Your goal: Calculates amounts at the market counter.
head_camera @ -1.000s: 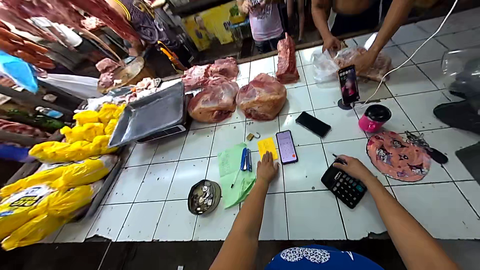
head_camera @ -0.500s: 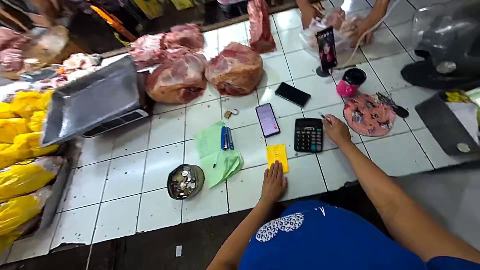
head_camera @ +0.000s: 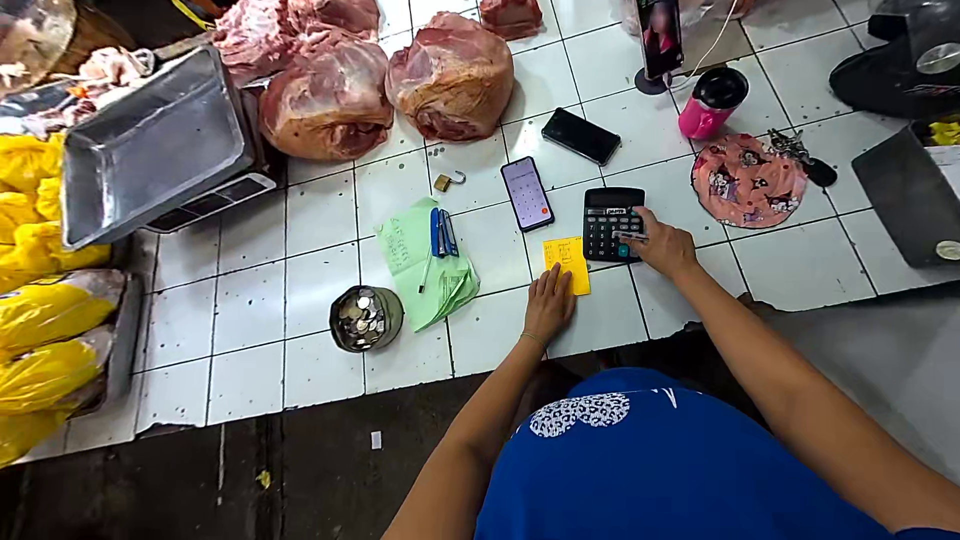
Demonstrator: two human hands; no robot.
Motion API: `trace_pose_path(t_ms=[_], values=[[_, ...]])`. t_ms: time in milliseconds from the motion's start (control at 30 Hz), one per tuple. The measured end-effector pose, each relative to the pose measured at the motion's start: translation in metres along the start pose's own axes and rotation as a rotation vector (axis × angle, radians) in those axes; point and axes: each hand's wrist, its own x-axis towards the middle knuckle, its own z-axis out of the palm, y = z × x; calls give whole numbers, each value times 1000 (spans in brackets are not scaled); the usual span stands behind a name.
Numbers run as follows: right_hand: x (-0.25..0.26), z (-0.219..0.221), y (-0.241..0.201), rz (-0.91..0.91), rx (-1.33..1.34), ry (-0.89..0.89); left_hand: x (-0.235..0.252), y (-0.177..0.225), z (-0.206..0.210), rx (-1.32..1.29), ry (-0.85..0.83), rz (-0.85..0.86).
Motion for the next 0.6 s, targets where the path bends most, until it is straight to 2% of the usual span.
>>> trace_pose_path(t_ms=[67,300,400,500,600], values=[[2,-3,-3,54,-18,-63,0,-4,2,-17,-1,-22],[16,-9,-9,87,-73,-95,17,-17,-1,-5,-118,-15],[1,-7,-19,3,-45,-78,21,-18,-2,10,-130,-26],[-24,15,-26,-103,-37,-108,22,-16,-1,4,-136,-45],[-33,38,-28,-165,-65,-45,22,-15,1,13,-130,-50]])
